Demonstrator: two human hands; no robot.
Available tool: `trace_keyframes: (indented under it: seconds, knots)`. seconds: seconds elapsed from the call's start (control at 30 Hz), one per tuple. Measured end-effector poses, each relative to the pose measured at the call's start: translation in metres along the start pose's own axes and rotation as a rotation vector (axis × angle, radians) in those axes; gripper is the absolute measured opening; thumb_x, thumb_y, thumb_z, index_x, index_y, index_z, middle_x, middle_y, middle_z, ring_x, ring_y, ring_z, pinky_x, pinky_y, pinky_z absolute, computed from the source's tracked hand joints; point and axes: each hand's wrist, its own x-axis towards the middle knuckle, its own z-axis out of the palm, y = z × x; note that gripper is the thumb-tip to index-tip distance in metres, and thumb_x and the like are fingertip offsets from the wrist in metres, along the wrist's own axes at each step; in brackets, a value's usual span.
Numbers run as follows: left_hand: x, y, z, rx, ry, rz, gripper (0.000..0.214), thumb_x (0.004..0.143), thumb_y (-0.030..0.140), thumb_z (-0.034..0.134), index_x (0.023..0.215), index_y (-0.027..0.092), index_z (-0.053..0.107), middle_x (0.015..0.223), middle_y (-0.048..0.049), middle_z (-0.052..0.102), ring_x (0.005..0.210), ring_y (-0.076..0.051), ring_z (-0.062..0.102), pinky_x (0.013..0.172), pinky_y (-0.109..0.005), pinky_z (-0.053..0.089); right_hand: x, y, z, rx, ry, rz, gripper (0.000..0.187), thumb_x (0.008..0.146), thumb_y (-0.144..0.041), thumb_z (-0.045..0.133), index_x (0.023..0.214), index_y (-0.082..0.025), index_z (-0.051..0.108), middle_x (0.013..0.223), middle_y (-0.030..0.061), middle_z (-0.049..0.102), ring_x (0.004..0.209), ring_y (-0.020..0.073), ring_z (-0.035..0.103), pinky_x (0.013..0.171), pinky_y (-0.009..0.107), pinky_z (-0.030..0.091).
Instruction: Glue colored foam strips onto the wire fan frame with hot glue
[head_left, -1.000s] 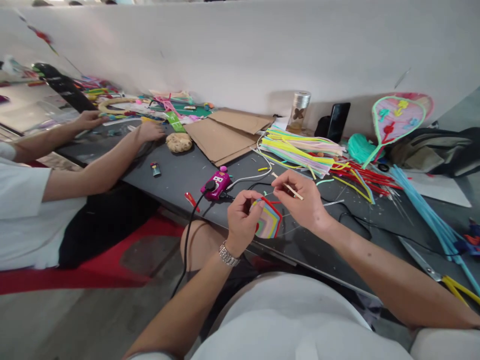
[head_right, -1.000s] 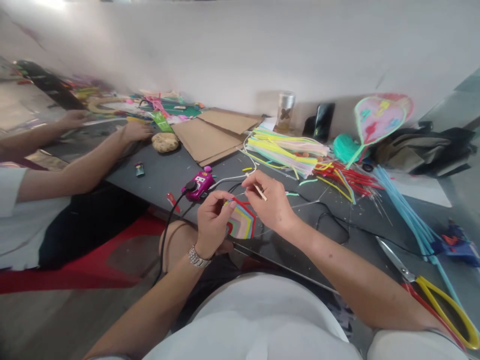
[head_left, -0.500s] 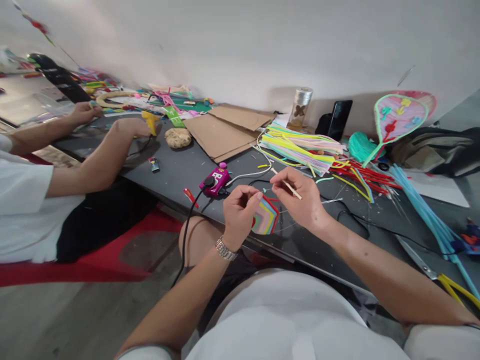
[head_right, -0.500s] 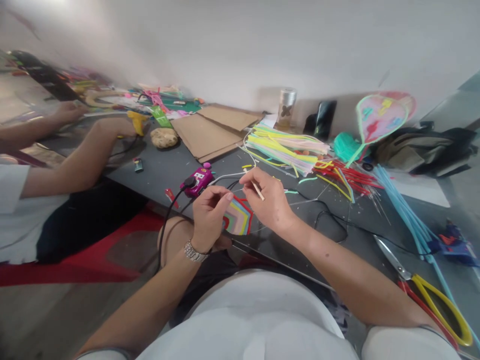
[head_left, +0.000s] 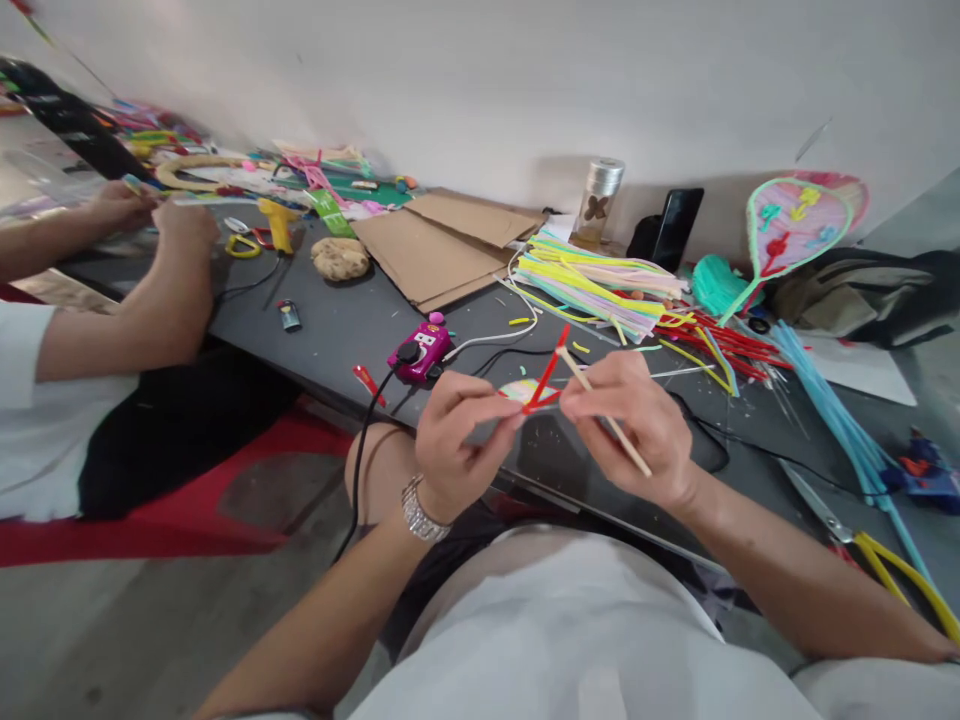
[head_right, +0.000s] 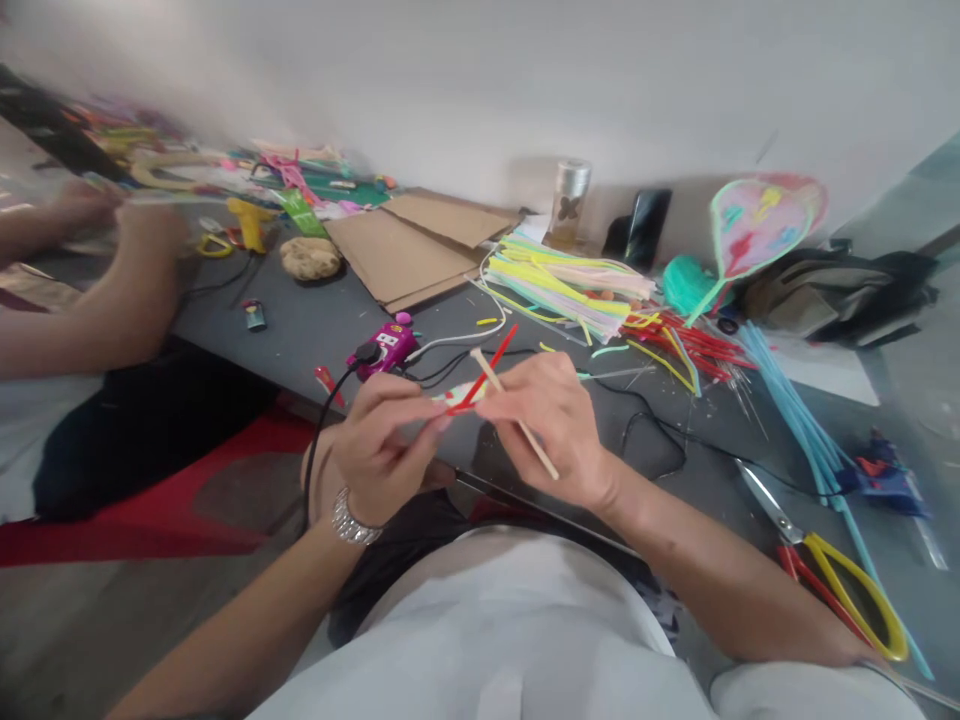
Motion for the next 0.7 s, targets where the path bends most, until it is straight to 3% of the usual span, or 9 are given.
trace_keyframes:
  seconds: [0.1,0.2,0.3,0.57,0.7]
  knots:
    - [-0.037,-0.007,-0.01,0.084,-0.141,0.168,0.013,0.086,0.016,0.074,0.096,0.025,0.072,0.087,-0.0005,0.069,0.079,-0.015,0.063,0.077,-0.032,0.052,-0.044,-0.004,0.005,-0.035,-0.069,-0.042,0.026,0.088,-0.004,0.062,0.103,-0.025,0.062,0.09,0.0027,0.075,0.083,0.0185,0.07,0.083,0.04,0.049]
    - [-0.08,-0.015,-0.013,0.098,-0.286,0.193,0.015,0.088,0.014,0.072,0.098,0.025,0.072,0.089,-0.0015,0.074,0.086,-0.016,0.067,0.079,-0.031,0.052,-0.092,-0.003,0.015,-0.079,-0.167,0.032,0.024,0.088,-0.004,0.06,0.101,-0.024,0.062,0.088,0.0031,0.075,0.083,0.0185,0.068,0.081,0.039,0.048]
    - [-0.107,-0.018,-0.015,0.096,-0.388,0.186,0.017,0.088,0.015,0.072,0.102,0.025,0.072,0.096,-0.0027,0.078,0.097,-0.018,0.069,0.082,-0.031,0.052,-0.119,-0.003,0.019,-0.103,-0.26,0.11,0.026,0.09,-0.004,0.058,0.104,-0.024,0.064,0.091,0.0036,0.076,0.086,0.0193,0.069,0.082,0.039,0.048]
    - [-0.107,-0.017,-0.003,0.107,-0.363,0.123,0.016,0.089,0.019,0.074,0.103,0.026,0.071,0.104,-0.004,0.078,0.102,-0.02,0.07,0.086,-0.036,0.053,-0.118,-0.009,0.009,0.014,-0.237,0.233,0.058,0.094,-0.003,0.045,0.147,-0.024,0.052,0.116,0.0109,0.076,0.104,0.0239,0.071,0.086,0.044,0.055]
    - [-0.102,-0.014,0.007,0.104,-0.347,0.03,0.009,0.09,0.023,0.075,0.098,0.026,0.072,0.1,-0.0034,0.077,0.102,-0.021,0.067,0.087,-0.039,0.051,-0.111,-0.015,0.001,0.016,-0.198,0.341,0.048,0.096,-0.007,0.049,0.139,-0.024,0.06,0.114,0.0096,0.077,0.1,0.0236,0.071,0.085,0.044,0.057]
